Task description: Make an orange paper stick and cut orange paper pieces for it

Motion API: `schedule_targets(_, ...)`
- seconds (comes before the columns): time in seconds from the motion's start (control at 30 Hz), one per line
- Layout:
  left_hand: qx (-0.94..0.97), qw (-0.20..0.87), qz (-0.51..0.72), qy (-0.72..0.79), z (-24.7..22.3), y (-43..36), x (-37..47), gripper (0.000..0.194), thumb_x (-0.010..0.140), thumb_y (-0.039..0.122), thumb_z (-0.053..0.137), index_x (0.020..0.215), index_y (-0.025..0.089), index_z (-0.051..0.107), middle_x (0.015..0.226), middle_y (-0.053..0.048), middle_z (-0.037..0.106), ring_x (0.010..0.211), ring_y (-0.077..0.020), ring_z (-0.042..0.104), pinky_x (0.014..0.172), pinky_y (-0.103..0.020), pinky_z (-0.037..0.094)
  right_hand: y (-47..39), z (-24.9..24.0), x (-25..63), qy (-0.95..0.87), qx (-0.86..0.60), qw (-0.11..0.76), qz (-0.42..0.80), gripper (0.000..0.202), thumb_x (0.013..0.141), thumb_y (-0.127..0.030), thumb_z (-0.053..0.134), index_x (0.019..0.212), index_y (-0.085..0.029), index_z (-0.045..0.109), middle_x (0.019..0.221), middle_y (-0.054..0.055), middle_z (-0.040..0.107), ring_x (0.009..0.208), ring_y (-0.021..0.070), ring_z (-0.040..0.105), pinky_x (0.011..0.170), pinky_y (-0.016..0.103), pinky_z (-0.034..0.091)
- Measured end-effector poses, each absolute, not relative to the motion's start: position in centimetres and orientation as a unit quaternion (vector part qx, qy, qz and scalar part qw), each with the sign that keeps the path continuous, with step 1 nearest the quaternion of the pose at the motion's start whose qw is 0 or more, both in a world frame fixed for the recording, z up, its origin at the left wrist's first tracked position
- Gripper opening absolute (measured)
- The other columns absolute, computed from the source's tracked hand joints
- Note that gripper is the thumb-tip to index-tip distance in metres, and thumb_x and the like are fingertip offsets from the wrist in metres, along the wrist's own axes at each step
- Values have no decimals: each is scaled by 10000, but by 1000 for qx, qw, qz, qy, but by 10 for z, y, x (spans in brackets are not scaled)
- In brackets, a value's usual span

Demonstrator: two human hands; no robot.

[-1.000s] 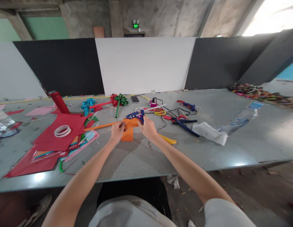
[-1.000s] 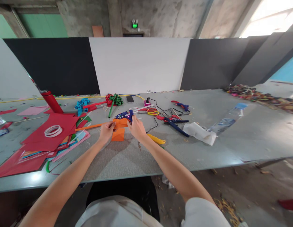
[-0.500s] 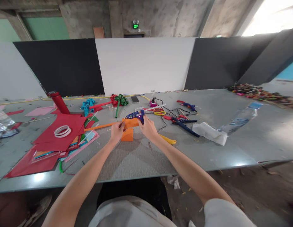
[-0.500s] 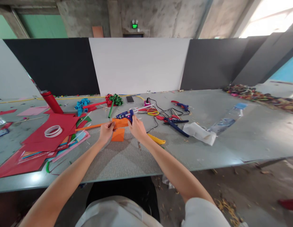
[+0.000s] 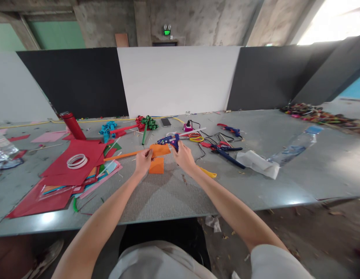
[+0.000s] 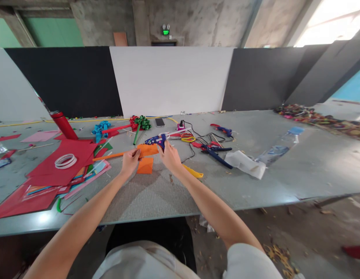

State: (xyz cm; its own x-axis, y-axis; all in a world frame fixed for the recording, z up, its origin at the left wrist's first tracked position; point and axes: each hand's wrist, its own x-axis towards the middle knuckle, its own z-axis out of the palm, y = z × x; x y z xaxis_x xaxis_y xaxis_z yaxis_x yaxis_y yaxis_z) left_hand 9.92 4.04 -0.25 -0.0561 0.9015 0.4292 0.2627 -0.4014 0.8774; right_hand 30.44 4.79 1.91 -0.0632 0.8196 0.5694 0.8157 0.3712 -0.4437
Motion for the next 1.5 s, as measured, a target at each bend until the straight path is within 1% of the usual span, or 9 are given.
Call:
schedule_targets(0.37, 622, 281, 561, 468, 0, 38, 99, 402, 924, 454, 515, 614, 198, 529, 536, 1, 559, 529, -138, 531, 562, -247, 368, 53, 20, 311, -723, -573, 385, -8, 223, 972, -336, 441, 1088, -172, 536, 897, 143, 713, 788, 294, 671, 667, 325, 405)
schedule_targets(0.6, 624, 266, 565, 470, -2, 40, 97, 391, 935, 430, 513, 619, 200, 522, 531, 10, 553, 525, -131, 528, 559, -238, 373, 54, 19, 314, -719, -571, 397, -13, 178, 969, -323, 449, 1036, -185, 540, 887, 143, 716, 771, 290, 665, 661, 328, 399)
schedule_targets(0.83, 620, 277, 567, 466, 0, 38, 98, 378, 935, 422, 514, 628, 201, 514, 534, 10, 556, 521, -131, 535, 555, -236, 386, 55, 22, 317, -713, -575, 401, -8, 174, 966, -309, 459, 1051, -185, 546, 863, 133, 712, 758, 288, 656, 663, 328, 398)
schedule_targets(1.17, 622, 265, 573, 464, 0, 38, 98, 410, 943, 477, 508, 647, 195, 520, 544, 11, 543, 534, -131, 537, 562, -234, 377, 59, 21, 320, -710, -584, 393, -21, 177, 967, -290, 455, 1054, -170, 552, 874, 143, 706, 786, 287, 653, 662, 316, 382)
schedule_targets(1.33, 621, 257, 575, 467, 1, 37, 97, 410, 942, 465, 515, 632, 198, 499, 534, 11, 543, 531, -133, 535, 560, -235, 365, 62, 20, 323, -712, -579, 397, -31, 194, 970, -299, 440, 1058, -167, 552, 855, 139, 703, 762, 285, 649, 651, 316, 373)
schedule_targets(1.5, 620, 262, 581, 458, 2, 35, 98, 405, 941, 458, 526, 631, 197, 523, 542, 7, 549, 537, -133, 523, 574, -237, 364, 64, 19, 325, -709, -583, 394, -37, 193, 976, -299, 434, 1063, -165, 542, 874, 148, 708, 768, 293, 655, 660, 327, 380)
